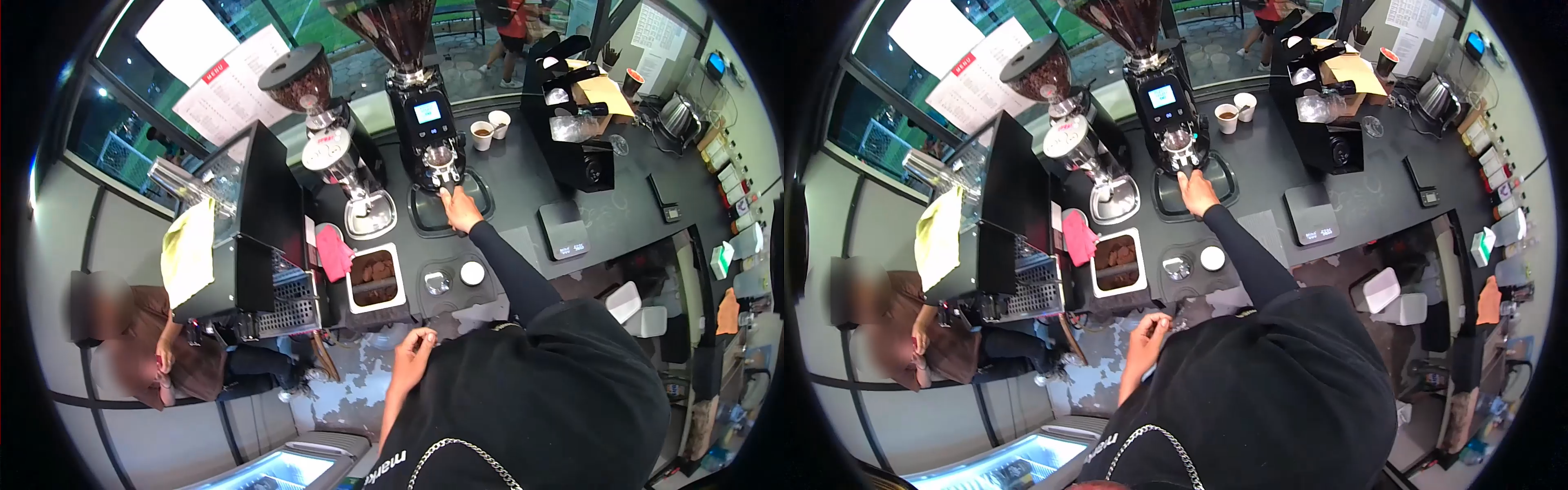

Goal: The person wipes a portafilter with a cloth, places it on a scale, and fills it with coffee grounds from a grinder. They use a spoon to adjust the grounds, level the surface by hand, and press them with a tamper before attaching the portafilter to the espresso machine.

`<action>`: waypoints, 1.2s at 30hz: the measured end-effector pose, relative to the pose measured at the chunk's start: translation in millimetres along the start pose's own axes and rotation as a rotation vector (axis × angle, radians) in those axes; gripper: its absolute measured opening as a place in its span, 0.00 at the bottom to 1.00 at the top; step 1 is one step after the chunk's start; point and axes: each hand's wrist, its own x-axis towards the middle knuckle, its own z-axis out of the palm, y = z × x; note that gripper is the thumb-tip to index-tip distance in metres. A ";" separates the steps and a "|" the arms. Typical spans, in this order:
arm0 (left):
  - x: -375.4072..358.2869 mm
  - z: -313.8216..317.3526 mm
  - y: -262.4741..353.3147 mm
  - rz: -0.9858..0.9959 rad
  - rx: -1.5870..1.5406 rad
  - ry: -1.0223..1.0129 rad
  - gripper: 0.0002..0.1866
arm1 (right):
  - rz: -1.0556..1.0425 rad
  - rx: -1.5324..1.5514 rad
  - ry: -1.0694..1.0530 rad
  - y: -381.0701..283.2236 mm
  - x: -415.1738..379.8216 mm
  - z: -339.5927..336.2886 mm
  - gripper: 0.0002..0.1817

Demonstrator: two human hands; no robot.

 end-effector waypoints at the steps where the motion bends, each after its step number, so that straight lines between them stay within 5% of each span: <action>1: 2.9 0.9 8.4 0.015 0.026 -0.028 0.10 | -0.048 -0.012 0.030 -1.2 -0.2 1.6 0.29; 36: 45.5 67.3 41.2 0.063 0.104 -0.103 0.09 | 0.124 0.083 -0.280 -19.4 7.4 -29.3 0.25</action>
